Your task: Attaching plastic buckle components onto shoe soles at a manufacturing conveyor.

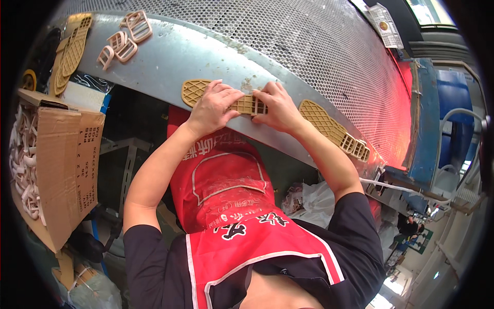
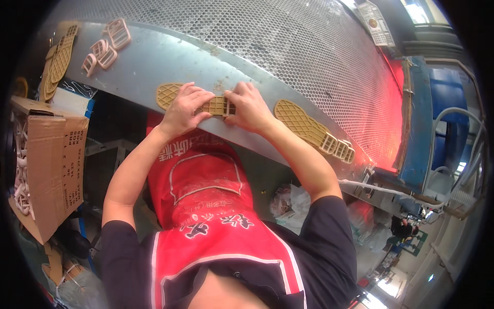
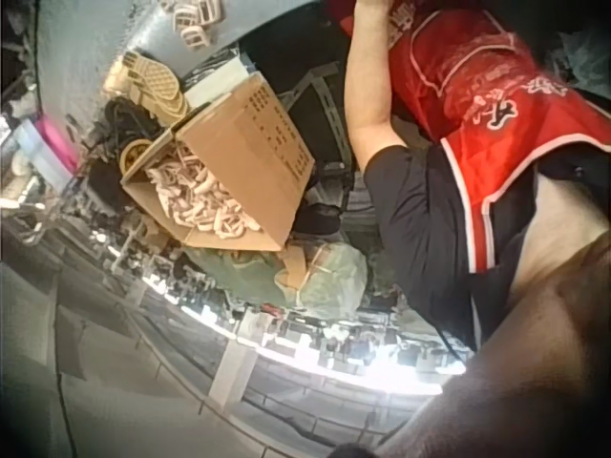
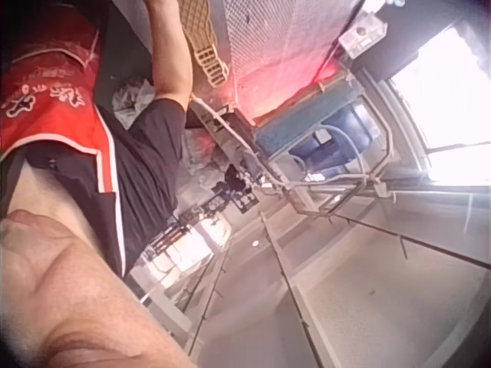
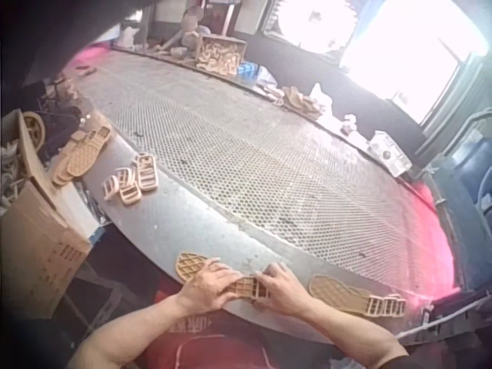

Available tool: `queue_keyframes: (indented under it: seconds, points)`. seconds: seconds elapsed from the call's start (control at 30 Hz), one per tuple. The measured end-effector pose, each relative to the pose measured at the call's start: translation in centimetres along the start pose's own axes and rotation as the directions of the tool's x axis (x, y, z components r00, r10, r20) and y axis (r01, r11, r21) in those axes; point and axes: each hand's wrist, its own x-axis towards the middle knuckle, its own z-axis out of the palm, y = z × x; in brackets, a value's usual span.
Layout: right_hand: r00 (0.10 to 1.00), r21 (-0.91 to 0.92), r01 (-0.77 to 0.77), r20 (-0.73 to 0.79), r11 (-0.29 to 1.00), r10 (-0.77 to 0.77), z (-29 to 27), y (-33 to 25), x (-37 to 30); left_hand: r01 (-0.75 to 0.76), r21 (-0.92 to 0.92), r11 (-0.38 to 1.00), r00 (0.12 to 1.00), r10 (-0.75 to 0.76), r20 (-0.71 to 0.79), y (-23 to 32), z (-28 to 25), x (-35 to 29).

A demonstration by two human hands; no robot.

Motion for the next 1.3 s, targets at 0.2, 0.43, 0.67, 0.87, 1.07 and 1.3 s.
queue_keyframes:
  seconds: [0.2, 0.43, 0.67, 0.87, 1.07, 1.3]
  points:
    - [0.998, -0.038, -0.034, -0.055, 0.999, 0.032, -0.3, 2.4, -2.6, -0.036, -0.005, 0.999, 0.999, 0.036, 0.034, 0.9, 2.8, 1.6]
    - [0.992, -0.176, -0.100, -0.090, 0.979, 0.085, -0.7, 1.8, -3.8, -0.026, 0.229, 0.973, 0.999, 0.033, -0.026, -0.9, -1.5, 1.1]
    - [0.939, -0.375, -0.316, -0.253, 0.871, 0.232, -9.9, 5.2, -12.9, 0.531, 0.496, 0.687, 0.810, -0.240, -0.535, -11.7, -14.1, -3.3]
    - [0.862, -0.374, -0.504, -0.281, 0.778, 0.422, -9.9, 10.2, -23.9, 0.760, 0.501, 0.414, 0.630, -0.279, -0.725, -16.1, -14.7, -1.0]
    - [0.861, -0.311, -0.493, -0.310, 0.813, 0.404, -9.5, 5.0, -22.8, 0.867, 0.407, 0.288, 0.498, -0.502, -0.707, -16.3, -16.9, -4.0]
    - [0.874, -0.086, -0.200, -0.466, 0.976, 0.138, -5.7, 1.2, -18.0, 0.825, 0.403, 0.396, 0.536, -0.324, -0.780, -16.9, -14.0, -3.1]
